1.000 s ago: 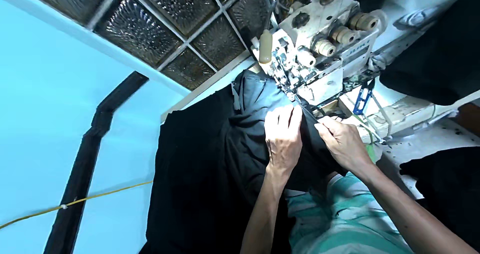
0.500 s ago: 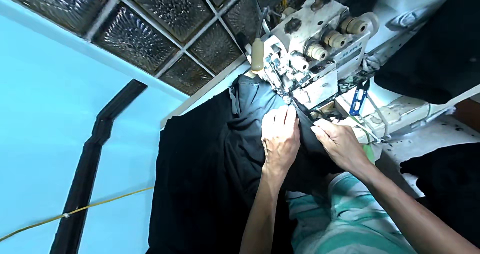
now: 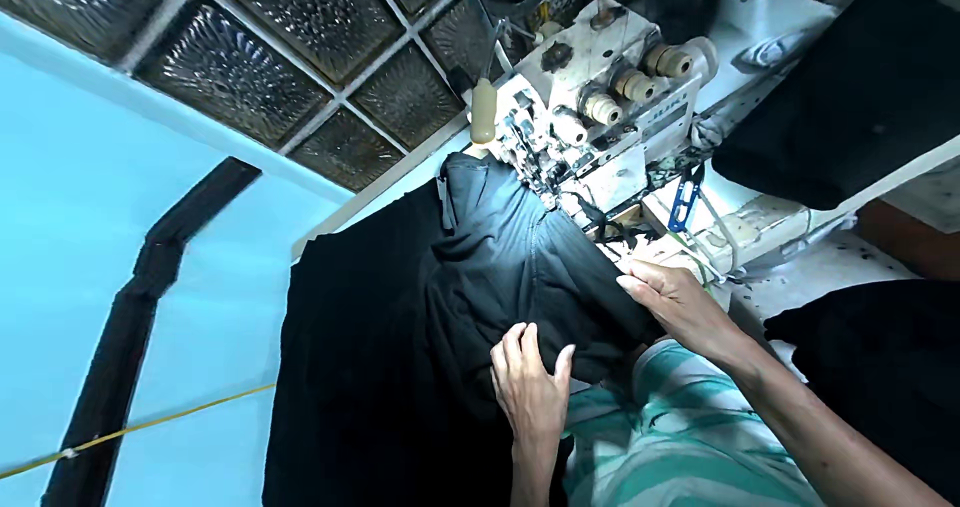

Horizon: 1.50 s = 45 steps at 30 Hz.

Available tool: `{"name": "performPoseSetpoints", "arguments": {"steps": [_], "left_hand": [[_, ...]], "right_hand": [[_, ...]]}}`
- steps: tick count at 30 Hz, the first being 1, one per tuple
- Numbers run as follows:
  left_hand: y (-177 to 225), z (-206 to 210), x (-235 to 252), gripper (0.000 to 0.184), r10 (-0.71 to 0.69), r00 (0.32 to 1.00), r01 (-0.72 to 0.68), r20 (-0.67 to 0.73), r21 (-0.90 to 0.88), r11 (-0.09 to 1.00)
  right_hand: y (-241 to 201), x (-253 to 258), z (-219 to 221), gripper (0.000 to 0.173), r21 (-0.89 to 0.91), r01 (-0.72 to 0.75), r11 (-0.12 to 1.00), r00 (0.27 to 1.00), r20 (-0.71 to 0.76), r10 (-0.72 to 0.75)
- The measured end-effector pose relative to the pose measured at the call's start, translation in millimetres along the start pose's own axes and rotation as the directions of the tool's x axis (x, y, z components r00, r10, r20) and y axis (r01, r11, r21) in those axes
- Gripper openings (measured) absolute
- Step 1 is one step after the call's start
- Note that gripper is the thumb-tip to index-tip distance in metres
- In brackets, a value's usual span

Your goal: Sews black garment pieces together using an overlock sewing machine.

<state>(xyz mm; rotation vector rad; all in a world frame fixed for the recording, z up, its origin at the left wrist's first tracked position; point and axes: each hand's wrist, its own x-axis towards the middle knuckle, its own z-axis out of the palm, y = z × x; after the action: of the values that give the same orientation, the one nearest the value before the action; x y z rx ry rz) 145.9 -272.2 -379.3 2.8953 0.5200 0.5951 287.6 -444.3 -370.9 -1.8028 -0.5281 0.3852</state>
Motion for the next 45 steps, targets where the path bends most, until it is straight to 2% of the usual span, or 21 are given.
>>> {"name": "performPoseSetpoints", "arguments": {"steps": [1,4,6,8,9,11,13,14,16,18,20,22,28,32,36,39,41,43,45], "left_hand": [[-3.5,5.2,-8.0,0.045,0.005,1.0,-0.005,-0.002,0.022,1.0],[-8.9,10.6,-11.9,0.012,0.051,0.993,-0.054,-0.107,-0.025,0.998],[-11.9,7.0,-8.1,0.01,0.036,0.99,-0.053,-0.137,-0.129,0.99],[-17.1,-14.5,-1.9,0.015,-0.064,0.993,0.032,-0.096,-0.305,0.952],[-22.0,-32.6,2.9,0.018,-0.132,0.989,0.099,-0.063,-0.377,0.921],[-35.8,-74.3,18.5,0.024,-0.235,0.971,0.195,-0.048,-0.416,0.888],[-52.7,-100.5,40.1,0.028,-0.185,0.971,0.128,-0.152,-0.324,0.937],[-59.8,-105.8,52.7,0.028,-0.127,0.969,0.072,-0.211,-0.252,0.965],[-72.0,-107.2,76.5,0.027,-0.034,0.962,-0.001,-0.272,-0.127,0.992],[-78.9,-102.5,96.2,0.025,0.013,0.954,-0.028,-0.298,-0.043,0.999],[-80.0,-95.4,109.0,0.023,0.029,0.954,-0.032,-0.298,-0.005,0.999],[-80.8,-87.8,119.6,0.023,0.001,0.961,-0.002,-0.277,-0.005,1.0],[-90.9,-71.2,153.5,0.026,-0.075,0.975,0.087,-0.21,0.046,0.995],[-105.9,-48.2,175.7,0.027,-0.099,0.981,0.114,-0.168,0.077,0.991],[-116.1,-18.9,200.1,0.025,-0.193,0.975,0.2,-0.107,0.061,0.978],[-113.0,-7.5,199.9,0.019,-0.223,0.972,0.228,-0.078,0.068,0.971],[-92.0,-14.3,185.0,0.025,-0.151,0.98,0.155,-0.128,0.025,0.988],[-54.6,-20.5,159.9,0.027,0.037,0.977,-0.044,-0.21,-0.027,0.999],[-19.9,-10.2,140.6,0.024,0.218,0.924,-0.276,-0.314,-0.156,0.948]], "right_hand": [[2.3,-0.9,-0.9,0.028,-0.003,-0.015,1.0,1.0,0.006,0.015],[4.1,-1.0,0.2,0.025,-0.034,-0.044,0.998,0.999,-0.023,0.043],[2.5,0.1,-1.2,0.024,-0.083,-0.05,0.995,0.998,-0.038,0.047],[0.5,0.2,-5.4,0.023,-0.072,-0.069,0.995,0.998,0.002,0.069],[-0.3,-0.9,-8.2,0.023,0.0,-0.089,0.996,0.995,0.05,0.089],[-0.4,-4.4,-9.5,0.023,0.257,-0.148,0.955,0.978,0.181,0.103],[-5.0,-9.6,-3.7,0.019,0.504,-0.226,0.834,0.958,0.269,0.098],[-6.7,-12.2,0.1,0.018,0.559,-0.259,0.788,0.954,0.276,0.118],[-8.0,-15.7,5.7,0.015,0.579,-0.287,0.764,0.955,0.24,0.176],[-8.0,-16.7,8.4,0.017,0.516,-0.255,0.818,0.966,0.165,0.197],[-6.5,-18.5,10.3,0.028,0.371,-0.184,0.91,0.983,0.09,0.162],[-6.7,-15.3,14.3,0.029,0.203,-0.101,0.974,0.995,-0.006,0.104],[-17.6,15.2,24.5,0.024,-0.156,0.065,0.986,0.977,-0.19,-0.095],[-25.3,39.2,30.2,0.023,-0.241,0.136,0.961,0.952,-0.235,-0.194],[-40.6,53.8,29.6,0.029,-0.285,0.095,0.954,0.954,-0.247,-0.169],[-38.4,55.8,31.5,0.029,-0.272,0.103,0.957,0.946,-0.271,-0.179],[-32.2,53.8,33.5,0.027,-0.239,0.111,0.965,0.944,-0.279,-0.177],[-27.4,50.8,35.9,0.024,-0.232,0.146,0.962,0.943,-0.263,-0.206],[-23.9,48.9,37.8,0.024,-0.287,0.215,0.934,0.919,-0.264,-0.293]]}}
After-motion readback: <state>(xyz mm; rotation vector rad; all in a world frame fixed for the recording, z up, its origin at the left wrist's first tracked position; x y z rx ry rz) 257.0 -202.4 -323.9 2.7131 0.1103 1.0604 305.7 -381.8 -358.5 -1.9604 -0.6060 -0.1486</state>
